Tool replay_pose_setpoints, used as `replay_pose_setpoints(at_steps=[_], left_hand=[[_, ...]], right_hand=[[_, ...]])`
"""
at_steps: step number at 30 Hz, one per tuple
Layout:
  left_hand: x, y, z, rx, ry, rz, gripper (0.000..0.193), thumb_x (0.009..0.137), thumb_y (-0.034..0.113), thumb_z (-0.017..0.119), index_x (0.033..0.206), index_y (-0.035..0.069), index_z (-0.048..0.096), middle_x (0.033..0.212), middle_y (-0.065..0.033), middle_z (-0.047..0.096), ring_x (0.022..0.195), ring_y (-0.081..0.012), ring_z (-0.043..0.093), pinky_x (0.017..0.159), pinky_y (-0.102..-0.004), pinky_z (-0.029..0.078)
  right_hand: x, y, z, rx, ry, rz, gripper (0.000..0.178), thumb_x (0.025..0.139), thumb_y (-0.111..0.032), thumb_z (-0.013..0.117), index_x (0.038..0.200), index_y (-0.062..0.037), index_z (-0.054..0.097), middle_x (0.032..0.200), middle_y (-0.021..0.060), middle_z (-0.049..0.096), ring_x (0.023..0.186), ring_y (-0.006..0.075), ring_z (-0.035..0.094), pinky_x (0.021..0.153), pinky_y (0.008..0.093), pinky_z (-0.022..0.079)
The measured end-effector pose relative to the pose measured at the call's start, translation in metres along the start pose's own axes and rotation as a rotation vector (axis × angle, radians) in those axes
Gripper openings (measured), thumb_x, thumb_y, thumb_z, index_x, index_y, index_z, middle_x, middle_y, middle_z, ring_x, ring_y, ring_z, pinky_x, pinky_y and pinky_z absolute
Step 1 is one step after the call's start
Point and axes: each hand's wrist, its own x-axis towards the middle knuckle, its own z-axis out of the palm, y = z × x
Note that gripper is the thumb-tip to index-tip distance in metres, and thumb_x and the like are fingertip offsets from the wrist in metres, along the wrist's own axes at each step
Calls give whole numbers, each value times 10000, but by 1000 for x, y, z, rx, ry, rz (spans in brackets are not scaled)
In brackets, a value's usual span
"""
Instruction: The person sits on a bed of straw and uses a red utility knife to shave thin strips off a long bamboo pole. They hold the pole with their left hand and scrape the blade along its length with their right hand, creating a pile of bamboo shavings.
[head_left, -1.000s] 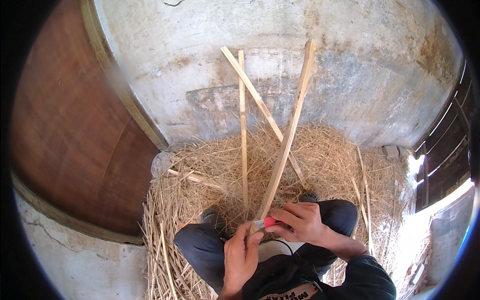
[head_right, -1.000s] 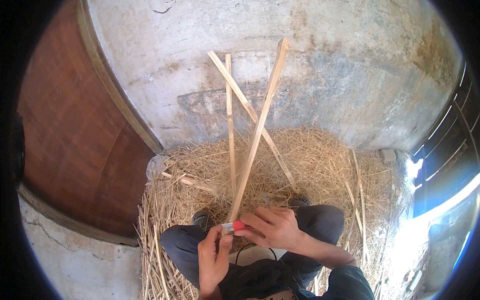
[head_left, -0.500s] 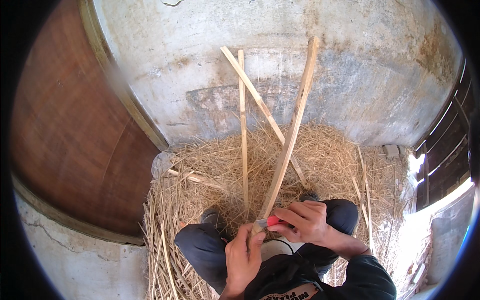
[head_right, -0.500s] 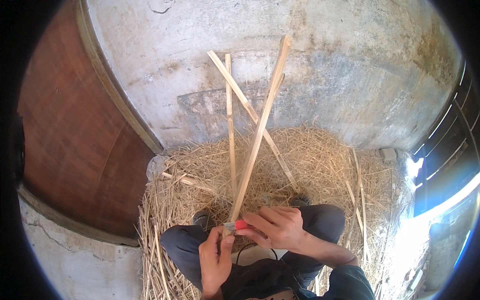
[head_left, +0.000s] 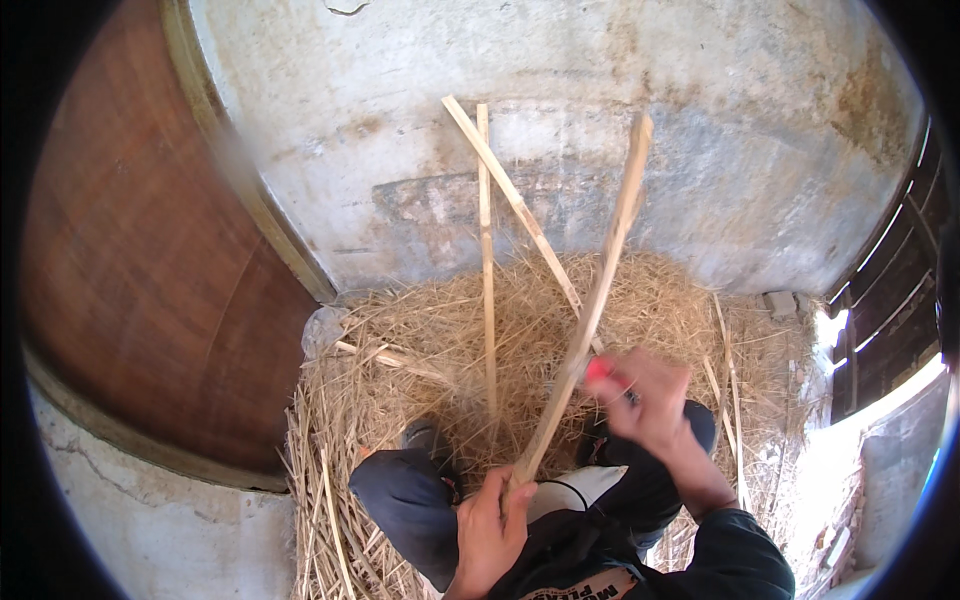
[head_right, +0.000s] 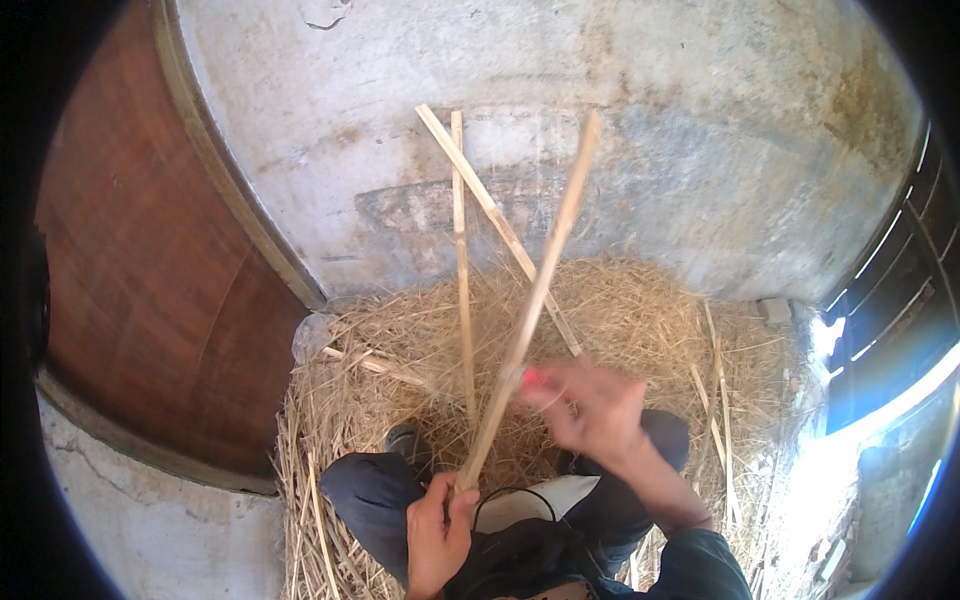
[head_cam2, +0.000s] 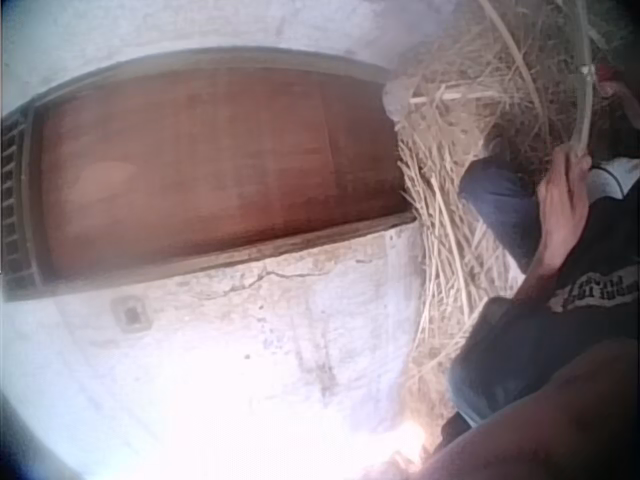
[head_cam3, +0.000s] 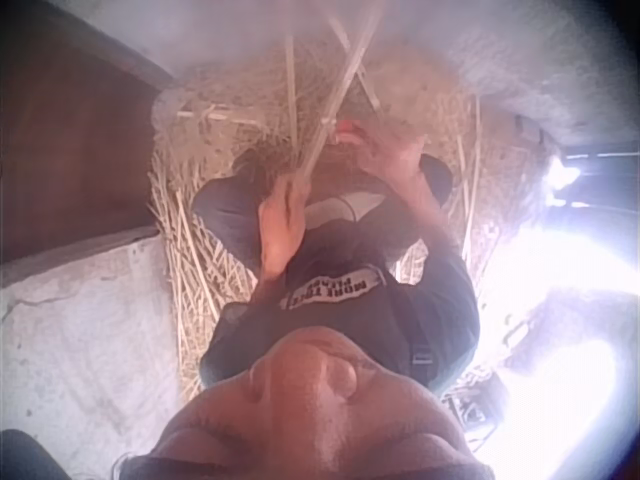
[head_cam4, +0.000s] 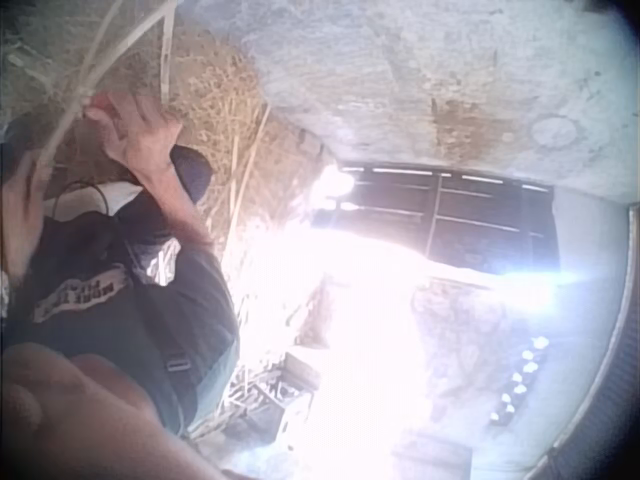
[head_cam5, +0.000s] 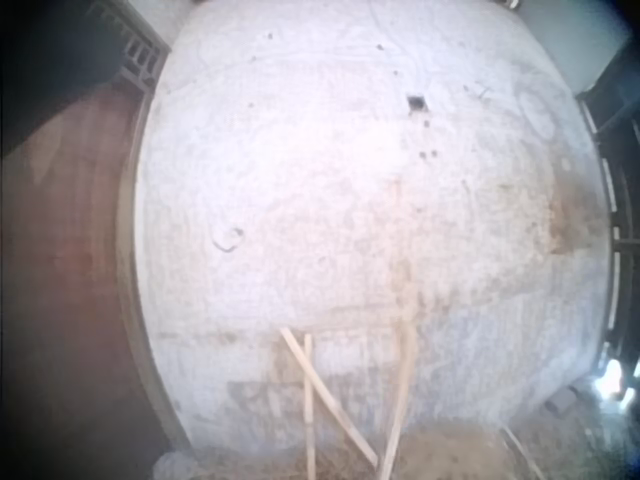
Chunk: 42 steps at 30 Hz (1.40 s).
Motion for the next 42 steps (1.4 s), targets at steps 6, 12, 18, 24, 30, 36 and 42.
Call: replay_pose_setpoints(at_steps=[6,12,18,24,30,36,42], left_hand=[[-30,-14,2,-90,-50,-33,289,1109,262,603,1178,-12,662,848,-150,663,741,-271,604,655,-379,477],[-51,-21,-18,-68,-224,-160,366,1111,328,586,1241,-1,681,1041,-299,728,959,-449,752,790,-455,563],[-48,-58,-24,-215,-266,-290,365,1112,336,602,1270,13,668,943,-214,716,886,-298,717,750,-417,529],[-14,-60,-26,-626,-215,-475,381,1164,360,500,1123,15,656,738,35,472,610,-48,381,540,-239,306],[0,-44,-33,-669,-197,-375,454,1177,389,420,1119,-7,635,746,19,460,602,-56,362,533,-236,292],[2,-49,-34,-691,-169,-339,582,1144,529,457,1115,-31,615,719,-3,477,544,-56,357,485,-232,261],[5,-47,-36,-661,-177,-327,554,1158,496,436,1126,-28,612,720,2,468,546,-57,352,488,-231,266]], right_hand=[[39,52,-13,-80,74,63,234,1010,-319,769,1021,-96,841,814,82,781,581,191,689,515,309,504],[68,178,-43,-158,239,503,363,1081,-418,659,1064,-103,837,682,-30,654,592,68,491,523,285,364],[46,164,-36,6,-48,570,404,1068,-463,661,1141,-94,805,769,10,685,662,111,545,601,318,430],[36,84,-27,-82,-598,457,445,958,-393,789,1295,-109,729,917,154,761,831,310,737,751,432,560],[9,73,-17,-265,-1117,366,661,885,-354,853,1453,-170,569,959,201,764,949,428,743,818,513,567],[16,84,-21,-280,-884,440,679,881,-359,855,1416,-146,496,924,200,754,940,434,740,793,520,564],[13,78,-25,-496,-917,452,526,935,-402,816,1310,-119,581,915,173,755,891,407,745,760,506,559]])
